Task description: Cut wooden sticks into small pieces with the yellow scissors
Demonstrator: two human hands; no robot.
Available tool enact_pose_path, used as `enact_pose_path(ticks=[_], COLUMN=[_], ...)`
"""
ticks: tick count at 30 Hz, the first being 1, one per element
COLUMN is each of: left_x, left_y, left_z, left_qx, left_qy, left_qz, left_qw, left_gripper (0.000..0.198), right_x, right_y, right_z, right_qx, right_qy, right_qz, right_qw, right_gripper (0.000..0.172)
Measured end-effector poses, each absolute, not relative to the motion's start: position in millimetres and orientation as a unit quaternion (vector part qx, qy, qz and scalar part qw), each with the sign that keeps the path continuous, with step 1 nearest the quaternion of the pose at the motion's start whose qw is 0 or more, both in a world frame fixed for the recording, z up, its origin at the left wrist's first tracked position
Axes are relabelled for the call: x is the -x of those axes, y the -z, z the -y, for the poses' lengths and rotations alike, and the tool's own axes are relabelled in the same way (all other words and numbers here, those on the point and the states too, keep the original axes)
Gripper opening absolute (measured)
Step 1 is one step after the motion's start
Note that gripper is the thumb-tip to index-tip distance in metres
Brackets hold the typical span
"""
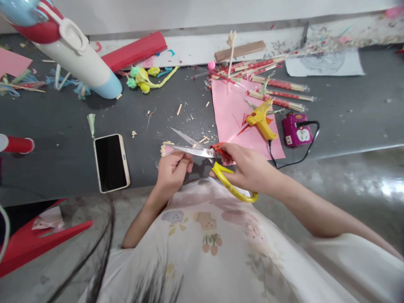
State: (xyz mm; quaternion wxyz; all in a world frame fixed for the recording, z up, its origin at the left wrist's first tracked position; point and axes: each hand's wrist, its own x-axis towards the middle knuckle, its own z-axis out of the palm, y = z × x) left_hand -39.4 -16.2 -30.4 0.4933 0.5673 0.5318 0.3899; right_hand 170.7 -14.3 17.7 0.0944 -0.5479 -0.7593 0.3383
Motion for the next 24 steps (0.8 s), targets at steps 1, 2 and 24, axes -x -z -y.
enact_pose_path(ticks=[1, 2, 24], left_x=[39.2, 39.0, 41.3], left_y=[30.1, 29.7, 35.8], left_z=[16.1, 16.0, 12.0], left_qx=[-0.568, -0.567, -0.722], left_qy=[-0.390, -0.390, -0.347], left_qz=[-0.531, -0.531, -0.520], left_qw=[0.494, 0.494, 0.296], left_gripper=[0.036, 0.036, 0.030], right_x=[-171.1, -171.5, -170.8], right_y=[-17.9, -18.1, -7.3], right_z=[14.2, 14.1, 18.4], right_qx=[0.549, 0.550, 0.566], right_qy=[-0.338, -0.338, -0.359], right_qz=[0.759, 0.759, 0.733], right_qw=[0.091, 0.088, 0.114], right_gripper=[0.041, 0.040, 0.057])
